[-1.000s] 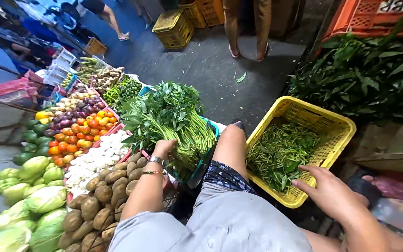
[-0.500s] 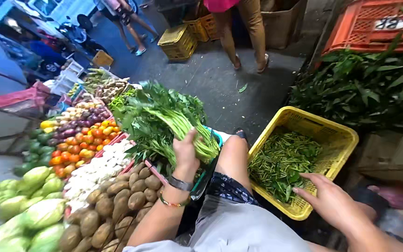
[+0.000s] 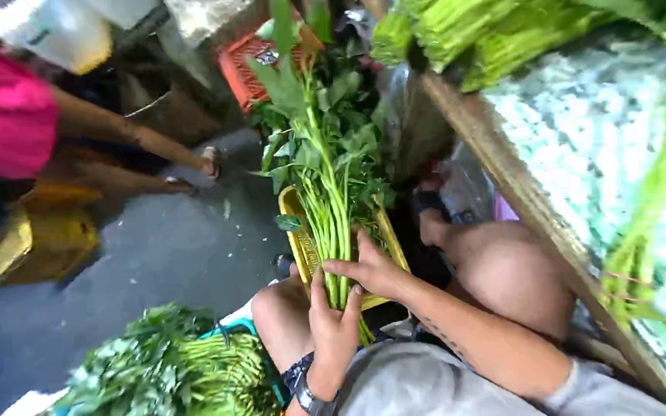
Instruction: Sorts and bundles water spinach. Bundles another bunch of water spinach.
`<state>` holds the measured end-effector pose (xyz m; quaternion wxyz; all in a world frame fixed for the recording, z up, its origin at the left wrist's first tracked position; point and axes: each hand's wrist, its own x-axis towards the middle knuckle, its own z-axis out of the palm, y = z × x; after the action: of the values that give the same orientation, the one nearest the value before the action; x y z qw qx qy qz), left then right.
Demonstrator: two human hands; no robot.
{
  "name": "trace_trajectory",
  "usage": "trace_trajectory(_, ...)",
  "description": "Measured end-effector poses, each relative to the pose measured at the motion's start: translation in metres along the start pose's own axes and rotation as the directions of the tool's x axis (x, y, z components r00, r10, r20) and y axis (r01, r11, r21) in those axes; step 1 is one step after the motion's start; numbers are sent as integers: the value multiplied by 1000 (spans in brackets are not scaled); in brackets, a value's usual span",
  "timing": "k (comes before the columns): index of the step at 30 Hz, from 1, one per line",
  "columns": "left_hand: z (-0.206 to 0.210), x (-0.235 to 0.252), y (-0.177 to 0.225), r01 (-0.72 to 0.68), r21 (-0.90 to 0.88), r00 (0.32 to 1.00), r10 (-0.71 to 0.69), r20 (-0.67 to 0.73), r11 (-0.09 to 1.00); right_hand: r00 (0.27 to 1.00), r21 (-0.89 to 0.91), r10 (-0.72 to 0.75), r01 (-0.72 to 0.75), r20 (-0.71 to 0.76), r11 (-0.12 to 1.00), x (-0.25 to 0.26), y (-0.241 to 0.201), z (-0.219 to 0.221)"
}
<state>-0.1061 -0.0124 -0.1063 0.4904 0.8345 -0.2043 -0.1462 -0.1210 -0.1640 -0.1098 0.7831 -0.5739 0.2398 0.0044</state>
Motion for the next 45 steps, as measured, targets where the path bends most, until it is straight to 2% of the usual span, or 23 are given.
trace_trajectory(1,4,1,-3,27,-39,997,-24,72,999,998,-2,-7,7,-70,1000,4,4,-3)
trace_trajectory(3,1,9,-5,180,-121,965,-151,215,976,987,5,-36,37,-154,999,11,9,-5)
trace_trajectory(5,-8,23,-6,332,-205,901,-245,357,921,984,74,-70,83,-164,994,17,12,-1)
trace_trajectory(7,-19,37,-7,359,-202,862,-241,446,911,987,125,-93,110,-134,986,21,10,5)
trace_trajectory(10,-25,42,-8,371,-280,867,-223,445,885,995,89,-82,87,-60,992,24,5,9)
trace_trajectory(13,-21,37,-12,386,-362,883,-226,412,848,998,-186,-36,26,-50,982,27,-1,8)
trace_trajectory(14,-19,35,-15,380,-357,890,-232,393,853,996,-260,-39,15,-86,965,27,-1,8)
trace_trajectory(16,-17,33,-21,359,-331,905,-240,352,873,972,-275,-111,50,-209,960,26,2,6)
trace_trajectory(19,-17,29,-27,314,-301,923,-215,318,900,889,-285,-275,174,-366,943,26,3,1)
trace_trajectory(21,-17,26,-31,290,-330,932,-186,312,898,818,-418,-443,281,-365,864,25,0,-3)
trace_trajectory(22,-17,24,-33,272,-336,936,-166,311,902,771,-516,-549,343,-322,785,24,-2,-4)
trace_trajectory(24,-17,22,-35,240,-329,944,-140,300,913,660,-718,-736,441,-148,539,23,-5,-6)
trace_trajectory(25,-16,22,-34,230,-336,949,-135,284,913,626,-794,-777,439,-66,421,24,-6,-7)
trace_trajectory(26,-16,22,-34,223,-349,956,-133,262,910,625,-843,-780,410,-19,349,24,-6,-8)
trace_trajectory(28,-17,22,-33,214,-388,966,-137,219,897,664,-889,-748,342,0,304,23,-7,-11)
trace_trajectory(31,-20,25,-31,199,-407,976,-141,169,892,693,-891,-718,284,-65,354,21,-8,-16)
trace_trajectory(34,-20,27,-30,173,-388,980,-119,160,905,753,-834,-640,248,-154,493,19,-11,-17)
trace_trajectory(38,-17,23,-33,90,-307,987,-44,154,948,780,-777,-571,186,-255,601,22,-13,-17)
trace_trajectory(42,-11,19,-31,41,-275,985,8,173,960,820,-605,-424,123,-384,787,27,-19,-22)
trace_trajectory(45,-10,19,-21,105,-267,975,-46,218,958,851,-456,-320,109,-416,883,35,-19,-26)
